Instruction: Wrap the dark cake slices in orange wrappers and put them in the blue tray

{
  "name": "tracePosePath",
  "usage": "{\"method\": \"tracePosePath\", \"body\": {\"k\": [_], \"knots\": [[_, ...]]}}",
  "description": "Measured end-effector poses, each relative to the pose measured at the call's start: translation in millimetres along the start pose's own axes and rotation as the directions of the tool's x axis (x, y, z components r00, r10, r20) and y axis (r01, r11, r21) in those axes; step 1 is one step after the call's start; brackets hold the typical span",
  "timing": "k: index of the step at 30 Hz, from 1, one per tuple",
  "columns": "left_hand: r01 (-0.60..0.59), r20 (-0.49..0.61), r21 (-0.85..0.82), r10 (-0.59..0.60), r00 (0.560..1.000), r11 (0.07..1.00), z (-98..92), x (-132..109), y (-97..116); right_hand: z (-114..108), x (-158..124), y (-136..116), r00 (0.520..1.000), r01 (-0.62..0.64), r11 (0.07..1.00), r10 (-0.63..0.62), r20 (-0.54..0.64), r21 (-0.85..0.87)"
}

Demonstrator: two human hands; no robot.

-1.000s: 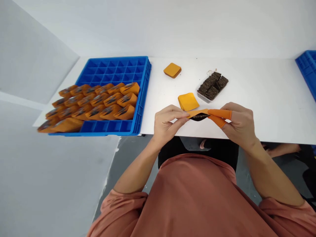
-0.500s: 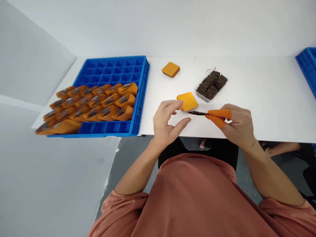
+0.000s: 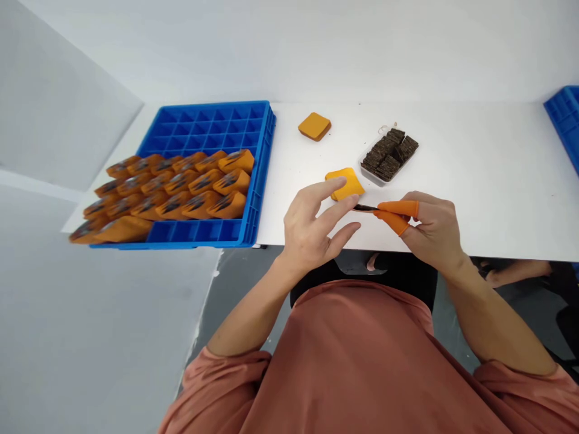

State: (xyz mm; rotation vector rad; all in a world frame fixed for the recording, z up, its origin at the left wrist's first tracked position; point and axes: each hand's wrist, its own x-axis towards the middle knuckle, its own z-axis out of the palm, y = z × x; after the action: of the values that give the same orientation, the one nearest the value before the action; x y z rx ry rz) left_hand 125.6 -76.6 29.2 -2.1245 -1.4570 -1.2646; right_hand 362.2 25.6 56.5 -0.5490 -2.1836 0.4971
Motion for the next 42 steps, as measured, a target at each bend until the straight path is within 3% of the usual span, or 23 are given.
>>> {"method": "tracePosePath", "body": {"k": [8,13,15,18,21,24,27,29,35,42], "knots": [[0.033,-0.012,-0.015,-0.033,0.999,0.999,-1.6,-3,0,5,-2,-2,0.999,0.024,0.999,-0.025,-0.044,-0.025],[-0.010,-0.083,-0.100,0.002,0.997,0.995,-2.5,0,2,9,-5,2,0.976,0.144,0.981,-0.163,-0.148,-0.133],[0.044,-0.104,-0.129,-0.057,0.993,0.991,-4.2,0,4,9,-8,3,0.960,0.203,0.959,-0.235,-0.153,-0.198],[0.217,-0.075,-0.213,-0.237,0.968,0.953,-6.4,-2,6,9,-13,3,0.942,0.268,0.925,-0.311,-0.129,-0.270],[0.387,0.024,-0.397,-0.412,0.911,0.832,-6.9,-6,10,10,-18,-1,0.927,0.298,0.916,-0.345,-0.146,-0.268],[0.552,0.214,-0.597,-0.547,0.809,0.582,-6.2,-12,15,13,-22,-4,0.921,0.301,0.923,-0.347,-0.178,-0.241],[0.654,0.388,-0.689,-0.604,0.696,0.312,-5.3,-15,19,16,-25,-5,0.919,0.307,0.922,-0.351,-0.177,-0.238],[0.676,0.448,-0.707,-0.608,0.656,0.208,-4.7,-16,22,16,-27,-4,0.924,0.301,0.924,-0.344,-0.168,-0.238],[0.681,0.455,-0.723,-0.662,0.595,0.116,-2.4,-14,23,19,-31,-5,0.945,0.236,0.937,-0.283,-0.163,-0.259],[0.674,0.456,-0.734,-0.677,0.578,0.081,0.1,-13,23,21,-31,-7,0.942,0.233,0.949,-0.275,-0.191,-0.213]]}}
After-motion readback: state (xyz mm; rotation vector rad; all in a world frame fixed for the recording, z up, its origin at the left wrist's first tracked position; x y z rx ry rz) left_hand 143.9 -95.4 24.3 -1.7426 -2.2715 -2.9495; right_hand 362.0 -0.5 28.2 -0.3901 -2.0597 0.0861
